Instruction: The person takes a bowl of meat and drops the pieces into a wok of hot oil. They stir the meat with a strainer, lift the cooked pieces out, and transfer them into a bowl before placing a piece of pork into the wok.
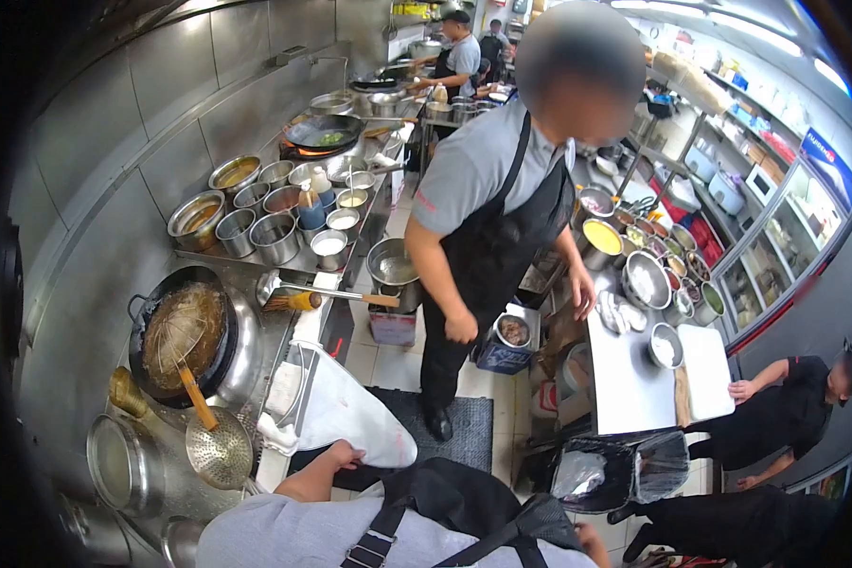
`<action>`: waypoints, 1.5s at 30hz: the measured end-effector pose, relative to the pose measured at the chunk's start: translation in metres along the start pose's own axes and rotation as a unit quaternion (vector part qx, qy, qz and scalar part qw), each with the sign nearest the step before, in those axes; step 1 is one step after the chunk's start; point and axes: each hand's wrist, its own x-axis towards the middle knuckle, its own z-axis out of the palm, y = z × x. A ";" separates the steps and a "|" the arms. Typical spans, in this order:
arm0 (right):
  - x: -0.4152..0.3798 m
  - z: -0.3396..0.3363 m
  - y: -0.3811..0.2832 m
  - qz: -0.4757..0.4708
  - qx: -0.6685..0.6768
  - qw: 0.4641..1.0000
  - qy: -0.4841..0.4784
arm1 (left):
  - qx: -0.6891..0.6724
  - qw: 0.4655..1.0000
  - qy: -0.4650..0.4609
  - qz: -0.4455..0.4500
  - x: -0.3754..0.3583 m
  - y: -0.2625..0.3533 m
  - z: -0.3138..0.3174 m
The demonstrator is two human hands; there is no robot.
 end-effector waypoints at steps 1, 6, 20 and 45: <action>-0.029 -0.002 -0.023 0.096 0.161 0.982 0.004 | -0.003 1.000 -0.001 0.009 -0.002 -0.007 0.002; -0.096 -0.012 -0.064 0.171 0.304 0.937 -0.010 | 0.057 0.998 0.034 -0.016 -0.020 -0.029 0.019; -0.202 -0.035 -0.077 0.189 0.284 0.940 -0.003 | -0.246 0.949 0.191 -0.047 -0.086 -0.112 0.039; -0.159 0.090 -0.058 0.155 0.320 0.935 0.013 | -0.235 0.942 0.235 0.054 -0.099 -0.054 0.014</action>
